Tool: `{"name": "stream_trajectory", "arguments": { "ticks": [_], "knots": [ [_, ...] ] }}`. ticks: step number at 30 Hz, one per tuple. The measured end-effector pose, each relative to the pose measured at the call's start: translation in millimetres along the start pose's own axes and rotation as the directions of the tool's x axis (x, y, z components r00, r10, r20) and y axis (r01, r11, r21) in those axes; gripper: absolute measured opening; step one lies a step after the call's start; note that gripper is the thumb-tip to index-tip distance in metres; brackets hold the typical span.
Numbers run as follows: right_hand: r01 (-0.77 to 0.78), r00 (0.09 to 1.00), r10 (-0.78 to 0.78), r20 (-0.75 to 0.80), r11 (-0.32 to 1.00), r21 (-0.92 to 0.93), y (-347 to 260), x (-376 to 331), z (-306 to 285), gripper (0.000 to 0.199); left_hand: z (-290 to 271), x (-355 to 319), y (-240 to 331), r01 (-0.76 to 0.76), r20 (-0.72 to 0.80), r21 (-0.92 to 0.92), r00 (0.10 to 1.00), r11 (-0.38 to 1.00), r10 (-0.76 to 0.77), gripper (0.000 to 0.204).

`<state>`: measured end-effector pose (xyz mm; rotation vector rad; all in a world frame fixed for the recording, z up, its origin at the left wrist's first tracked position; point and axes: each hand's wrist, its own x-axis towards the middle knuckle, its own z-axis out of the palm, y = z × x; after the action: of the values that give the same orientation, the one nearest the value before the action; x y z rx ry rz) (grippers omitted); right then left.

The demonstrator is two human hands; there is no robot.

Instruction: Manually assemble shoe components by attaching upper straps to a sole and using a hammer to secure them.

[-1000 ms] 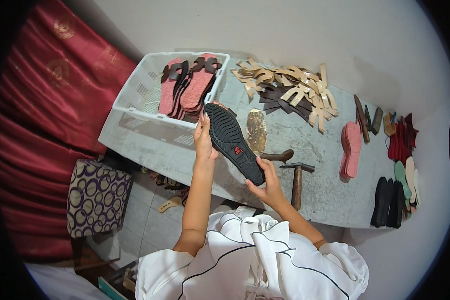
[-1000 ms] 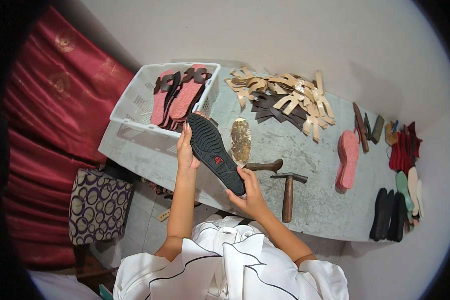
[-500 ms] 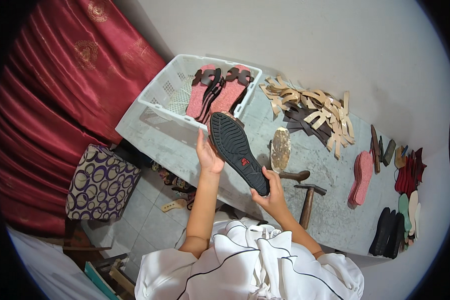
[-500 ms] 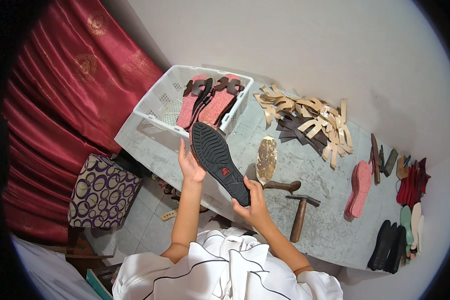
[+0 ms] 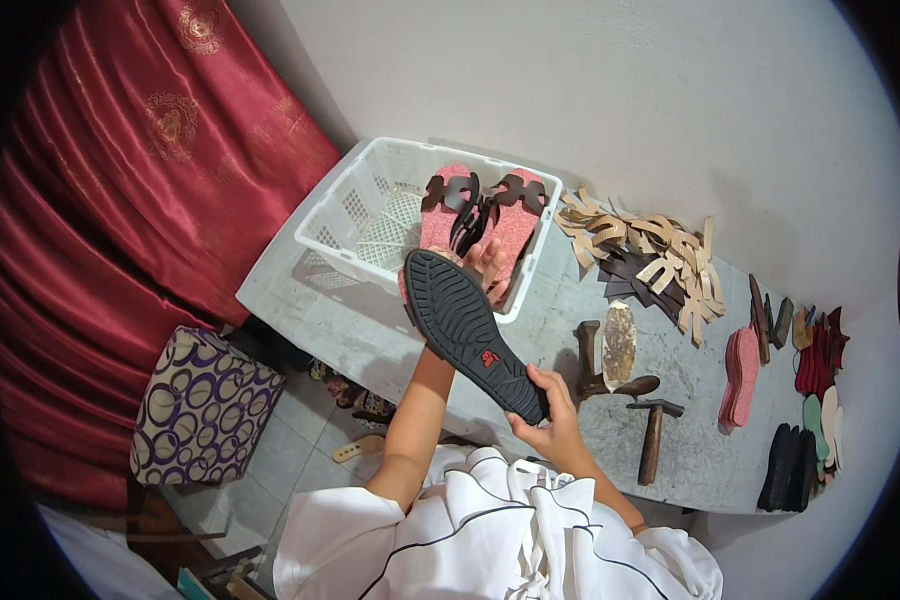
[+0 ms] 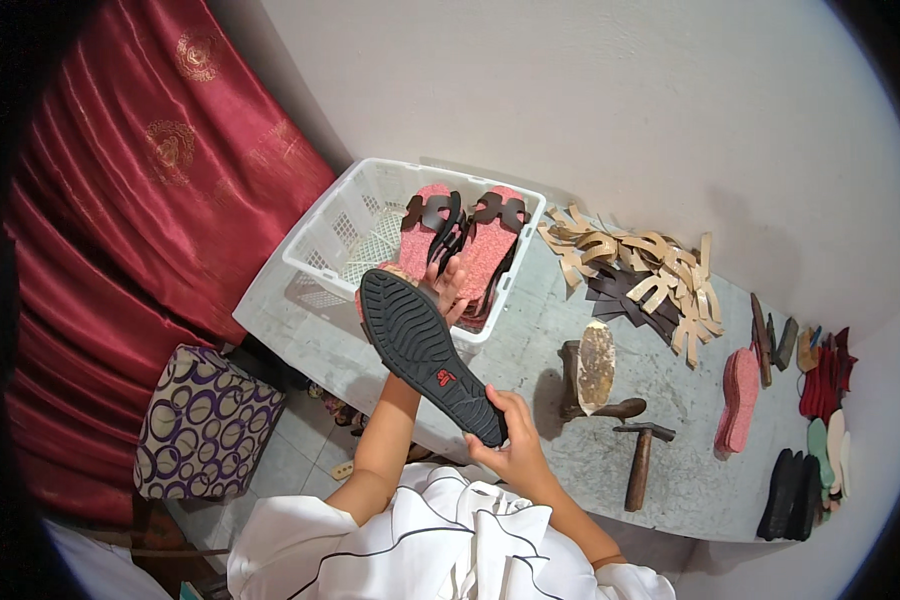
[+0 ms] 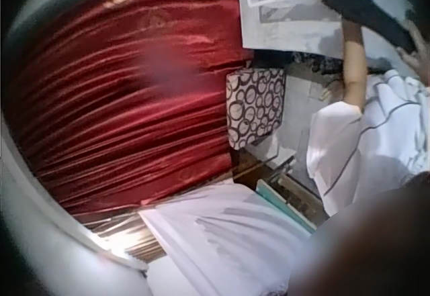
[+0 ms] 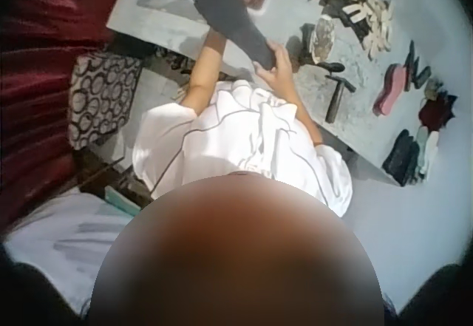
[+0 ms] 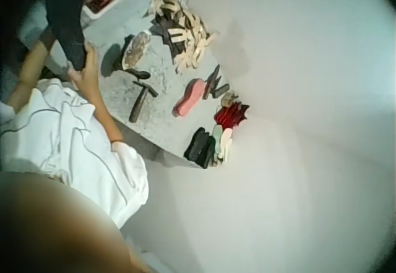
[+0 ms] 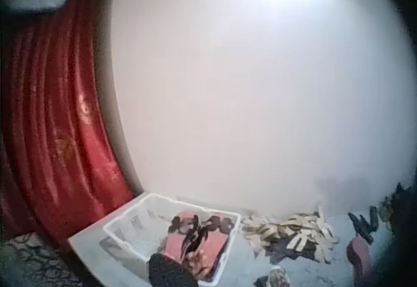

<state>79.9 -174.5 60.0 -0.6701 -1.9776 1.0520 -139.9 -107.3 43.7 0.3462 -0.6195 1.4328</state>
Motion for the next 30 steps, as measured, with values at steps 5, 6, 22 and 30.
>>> {"name": "stream_trajectory", "arguments": {
  "ticks": [5, 6, 22, 30],
  "knots": [
    [-0.072, 0.997, 0.072, -0.003, 0.992, 0.100, -2, 13, 30, 0.066, -3, 18, 20, 0.102, 0.220, 0.222, 0.964, 0.970, -0.152, 0.054],
    [-0.063, 0.998, 0.063, -0.002, 0.992, 0.107, -1, 15, 38, 0.066, -8, 23, 27, 0.138, 0.336, 0.179, 0.922, 0.974, -0.192, 0.052],
    [-0.266, 0.953, 0.300, 0.034, 0.781, 0.565, 56, 114, 113, 0.042, 12, 77, 124, 0.309, -0.451, 0.830, 0.861, 0.465, 0.235, 0.024],
    [-0.159, 0.983, 0.162, -0.084, 0.986, 0.045, 92, 176, 143, 0.051, -26, 115, 179, 0.361, -0.261, 0.909, 0.884, -0.211, 0.388, 0.025]
  ]
}}
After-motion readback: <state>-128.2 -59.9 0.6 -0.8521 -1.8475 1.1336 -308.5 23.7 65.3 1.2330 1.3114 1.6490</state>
